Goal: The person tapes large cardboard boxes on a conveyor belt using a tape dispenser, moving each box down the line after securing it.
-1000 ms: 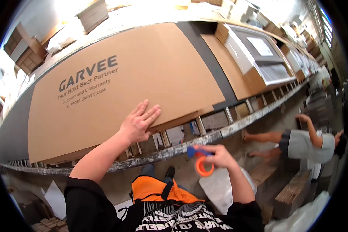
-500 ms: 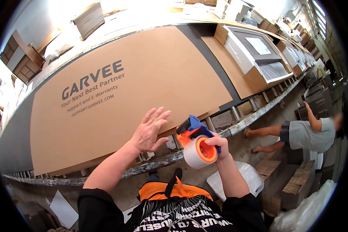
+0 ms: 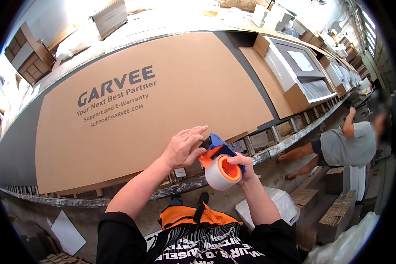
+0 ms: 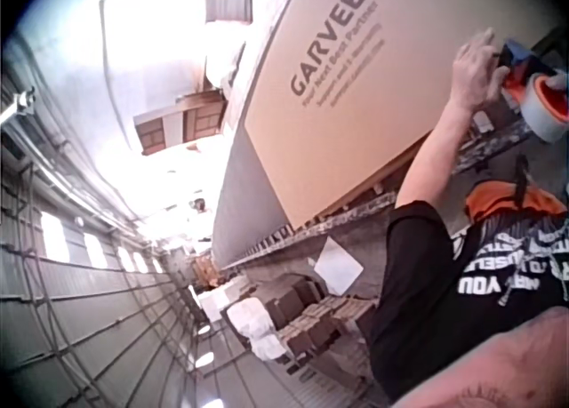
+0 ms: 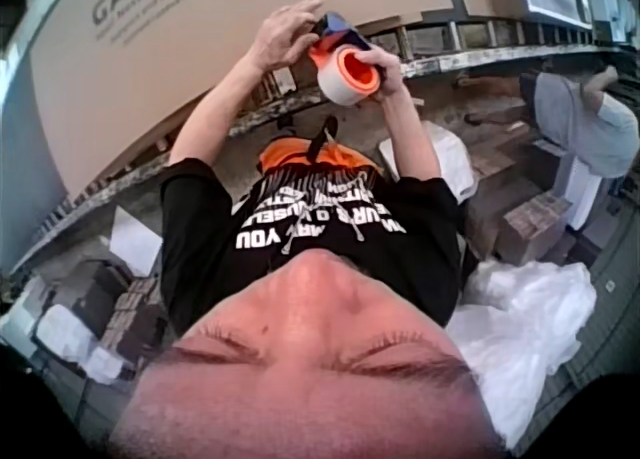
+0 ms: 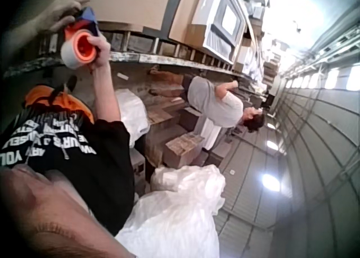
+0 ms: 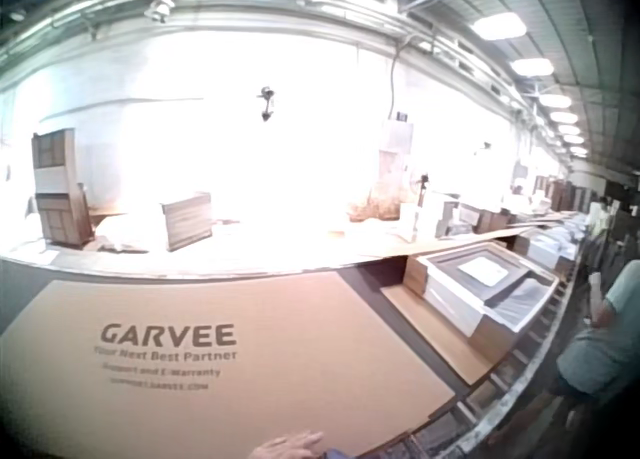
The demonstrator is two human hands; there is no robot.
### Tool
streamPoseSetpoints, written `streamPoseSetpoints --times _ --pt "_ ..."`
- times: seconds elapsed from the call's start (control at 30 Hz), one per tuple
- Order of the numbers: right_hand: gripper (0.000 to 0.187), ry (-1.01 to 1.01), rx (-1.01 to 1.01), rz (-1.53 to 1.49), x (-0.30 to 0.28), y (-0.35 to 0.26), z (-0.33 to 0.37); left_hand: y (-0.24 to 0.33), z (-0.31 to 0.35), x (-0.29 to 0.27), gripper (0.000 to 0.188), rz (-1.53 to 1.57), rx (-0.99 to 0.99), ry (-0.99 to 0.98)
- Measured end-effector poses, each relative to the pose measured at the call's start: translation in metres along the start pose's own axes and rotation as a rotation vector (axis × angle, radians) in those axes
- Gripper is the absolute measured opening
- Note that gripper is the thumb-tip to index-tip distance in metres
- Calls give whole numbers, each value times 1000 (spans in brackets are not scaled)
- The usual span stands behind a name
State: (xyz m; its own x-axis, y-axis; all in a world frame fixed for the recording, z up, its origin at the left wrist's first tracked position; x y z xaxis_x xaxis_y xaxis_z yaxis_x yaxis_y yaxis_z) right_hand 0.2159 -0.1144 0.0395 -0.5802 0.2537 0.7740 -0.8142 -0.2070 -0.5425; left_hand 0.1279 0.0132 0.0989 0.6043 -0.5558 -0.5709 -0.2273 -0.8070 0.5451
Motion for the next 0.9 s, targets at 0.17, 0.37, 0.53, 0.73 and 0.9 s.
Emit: streamPoseSetpoints --times 0.17,0.37,0.53,0.73,0.9 --pt "48 87 -19 -3 -4 5 -4 5 -2 -3 19 -53 12 38" --pt "42 123 -44 -37 -1 19 -16 -7 7 -9 17 -68 -75 135" --pt "42 84 -22 -154 -10 40 -20 -8 9 -8 13 -71 -103 85" --pt "43 -88 -12 -421 -3 56 -11 -17 10 3 14 -34 -167 -84" --pt "51 30 -202 -387 -43 54 37 -23 11 -3 48 -75 -341 -44"
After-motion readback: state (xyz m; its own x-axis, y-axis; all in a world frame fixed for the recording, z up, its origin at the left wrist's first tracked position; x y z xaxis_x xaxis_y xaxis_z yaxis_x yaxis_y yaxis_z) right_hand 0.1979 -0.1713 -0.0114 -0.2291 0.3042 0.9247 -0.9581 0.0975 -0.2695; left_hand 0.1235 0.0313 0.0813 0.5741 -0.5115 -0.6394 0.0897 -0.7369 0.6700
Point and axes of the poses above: each hand's wrist, its own z-axis away from the middle knuckle, its own x-axis out of the palm, y = z × x, the point moved 9 cm from there along -z, towards the middle knuckle, and after that the axes turned 3 degrees about x, right-handed, at the moved point
